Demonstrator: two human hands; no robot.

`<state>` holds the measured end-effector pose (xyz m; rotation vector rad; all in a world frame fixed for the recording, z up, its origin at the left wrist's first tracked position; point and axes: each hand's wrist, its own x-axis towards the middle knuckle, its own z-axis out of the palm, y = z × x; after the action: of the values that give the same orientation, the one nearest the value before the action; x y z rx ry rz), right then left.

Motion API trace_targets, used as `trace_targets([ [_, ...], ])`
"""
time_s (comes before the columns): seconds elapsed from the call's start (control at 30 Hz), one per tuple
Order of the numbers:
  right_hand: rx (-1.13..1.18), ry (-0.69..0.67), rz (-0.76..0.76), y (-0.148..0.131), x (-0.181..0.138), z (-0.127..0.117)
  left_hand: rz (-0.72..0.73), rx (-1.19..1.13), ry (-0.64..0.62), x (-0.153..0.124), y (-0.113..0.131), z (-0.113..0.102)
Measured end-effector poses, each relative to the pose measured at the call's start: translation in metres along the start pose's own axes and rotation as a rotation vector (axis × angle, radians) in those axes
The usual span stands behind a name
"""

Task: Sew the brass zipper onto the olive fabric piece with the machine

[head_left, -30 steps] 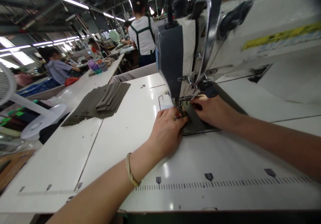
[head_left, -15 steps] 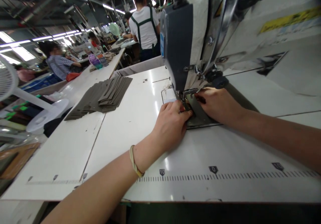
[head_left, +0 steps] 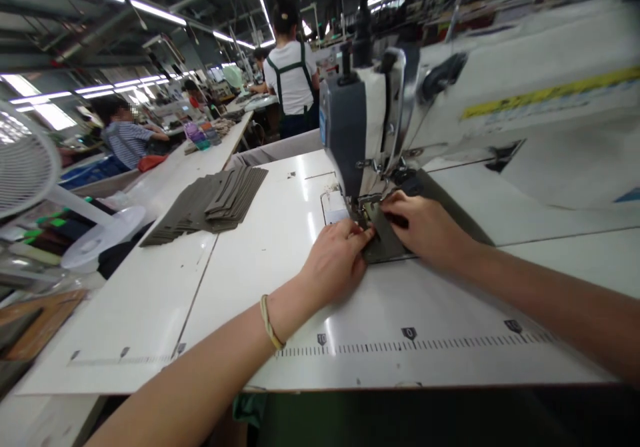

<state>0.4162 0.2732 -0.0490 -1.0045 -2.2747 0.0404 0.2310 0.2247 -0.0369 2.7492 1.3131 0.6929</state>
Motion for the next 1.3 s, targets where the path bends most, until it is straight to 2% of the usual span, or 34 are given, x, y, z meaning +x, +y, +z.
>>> trace_targets([
  [0.07,0.068,-0.018,-0.17,-0.01,-0.017,-0.009,0.008,-0.033,0.046,-0.005,0.001,-0.001],
  [0.13,0.108,-0.02,-0.244,-0.017,-0.031,-0.014,0.037,-0.017,0.07,-0.008,0.003,0.0],
  [0.23,0.114,-0.01,-0.252,-0.02,-0.037,-0.015,0.097,0.087,0.046,-0.009,0.007,0.001],
  [0.37,0.098,-0.006,-0.265,-0.02,-0.031,-0.016,0.136,0.184,-0.001,-0.005,0.009,-0.001],
  [0.67,0.106,0.0,-0.277,-0.011,-0.018,-0.011,0.176,0.186,0.011,0.004,-0.005,-0.002],
  [0.9,0.087,0.01,-0.266,-0.005,-0.006,-0.005,0.124,0.198,-0.024,0.014,-0.017,0.002],
  [1.13,-0.081,0.004,-0.272,-0.001,-0.017,-0.001,0.133,0.159,0.024,0.005,-0.014,0.0],
  [1.3,-0.071,0.009,-0.264,-0.002,-0.014,-0.003,0.179,0.225,0.014,0.009,-0.015,0.0],
])
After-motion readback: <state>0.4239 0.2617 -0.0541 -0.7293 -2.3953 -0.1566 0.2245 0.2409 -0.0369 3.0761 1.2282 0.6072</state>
